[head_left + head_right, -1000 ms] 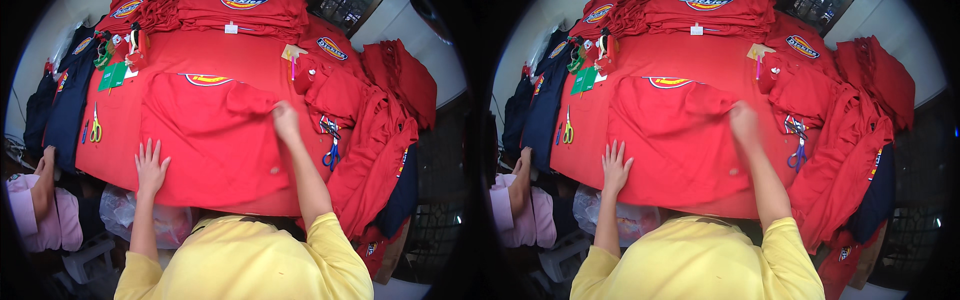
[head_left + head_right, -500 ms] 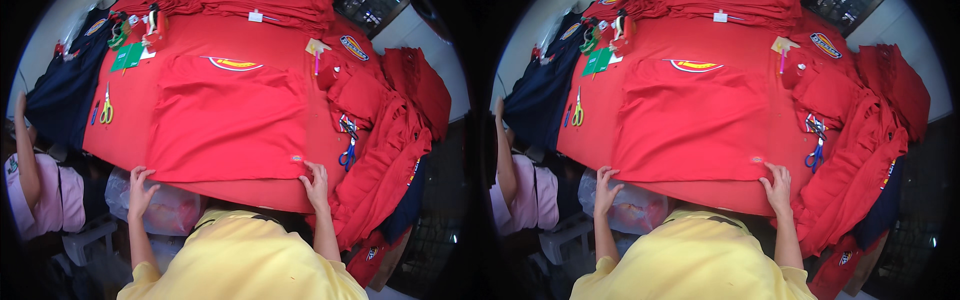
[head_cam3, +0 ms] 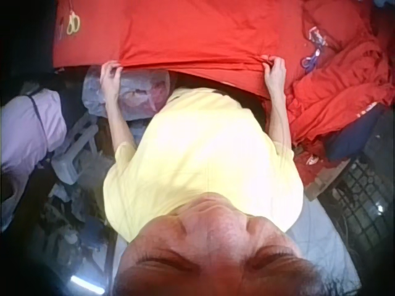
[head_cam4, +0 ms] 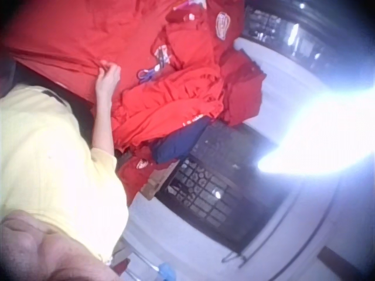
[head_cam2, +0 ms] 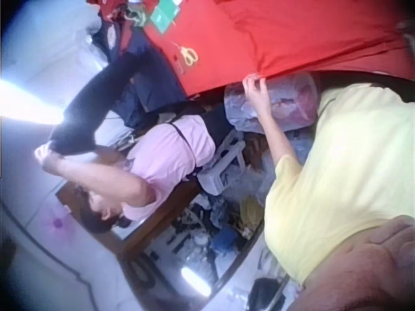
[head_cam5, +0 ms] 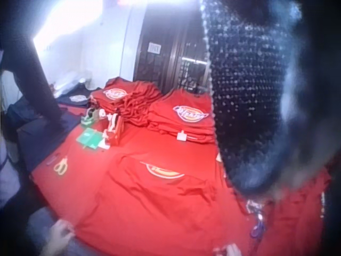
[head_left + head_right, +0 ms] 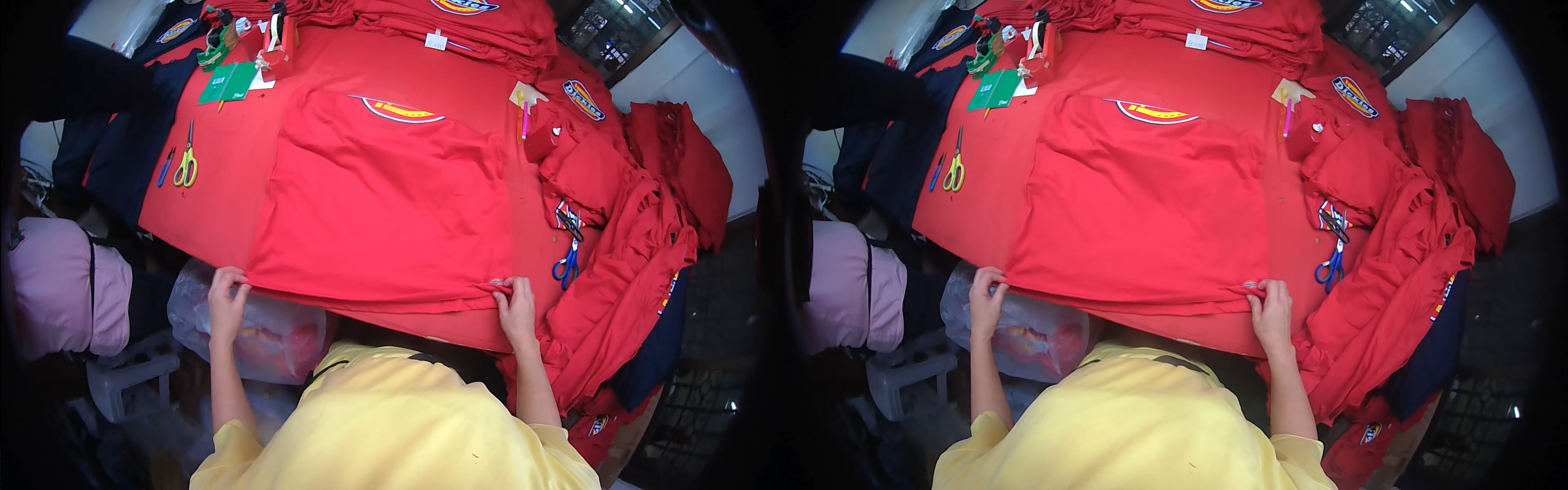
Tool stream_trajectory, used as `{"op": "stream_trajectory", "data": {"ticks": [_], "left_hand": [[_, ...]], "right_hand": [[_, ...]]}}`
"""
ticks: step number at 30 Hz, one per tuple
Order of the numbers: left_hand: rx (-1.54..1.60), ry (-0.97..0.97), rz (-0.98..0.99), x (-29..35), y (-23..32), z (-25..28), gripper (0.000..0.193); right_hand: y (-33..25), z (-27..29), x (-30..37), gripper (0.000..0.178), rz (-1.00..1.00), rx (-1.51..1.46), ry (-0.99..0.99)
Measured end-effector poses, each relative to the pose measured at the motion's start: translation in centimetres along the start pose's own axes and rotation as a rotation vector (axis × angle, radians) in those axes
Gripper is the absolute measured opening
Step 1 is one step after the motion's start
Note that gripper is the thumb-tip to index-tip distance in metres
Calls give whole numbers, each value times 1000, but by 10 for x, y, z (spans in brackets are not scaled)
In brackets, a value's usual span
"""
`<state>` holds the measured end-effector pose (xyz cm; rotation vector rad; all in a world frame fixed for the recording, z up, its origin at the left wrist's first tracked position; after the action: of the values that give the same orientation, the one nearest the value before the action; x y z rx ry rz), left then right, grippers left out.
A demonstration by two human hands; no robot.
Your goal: The person picks up red shirts from a large pile, spreads each one out on a table, and uses a lint roller and small shears to remove debris and loose threads.
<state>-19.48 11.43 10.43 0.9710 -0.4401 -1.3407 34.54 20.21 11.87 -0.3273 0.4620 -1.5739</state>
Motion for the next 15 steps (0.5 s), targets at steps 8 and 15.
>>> {"op": "stream_trajectory", "data": {"ticks": [8,15], "left_hand": [[353,11,199,-29,-23,-1,9],[90,-83,188,-25,-12,-7,15]], "right_hand": [[44,6,-36,13,-295,-614,-260],[7,1,-9,21,-357,-42,17]]}}
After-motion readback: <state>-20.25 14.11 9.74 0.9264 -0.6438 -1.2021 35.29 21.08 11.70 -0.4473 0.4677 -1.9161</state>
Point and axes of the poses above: each hand's wrist, its own x-axis away from the middle knuckle, its own z-axis out of the back of the hand, y = z × x, the point moved 5 cm from there along -x, towards the middle knuckle, and after that the axes turned 11 degrees about -z, right-handed, at the moved point
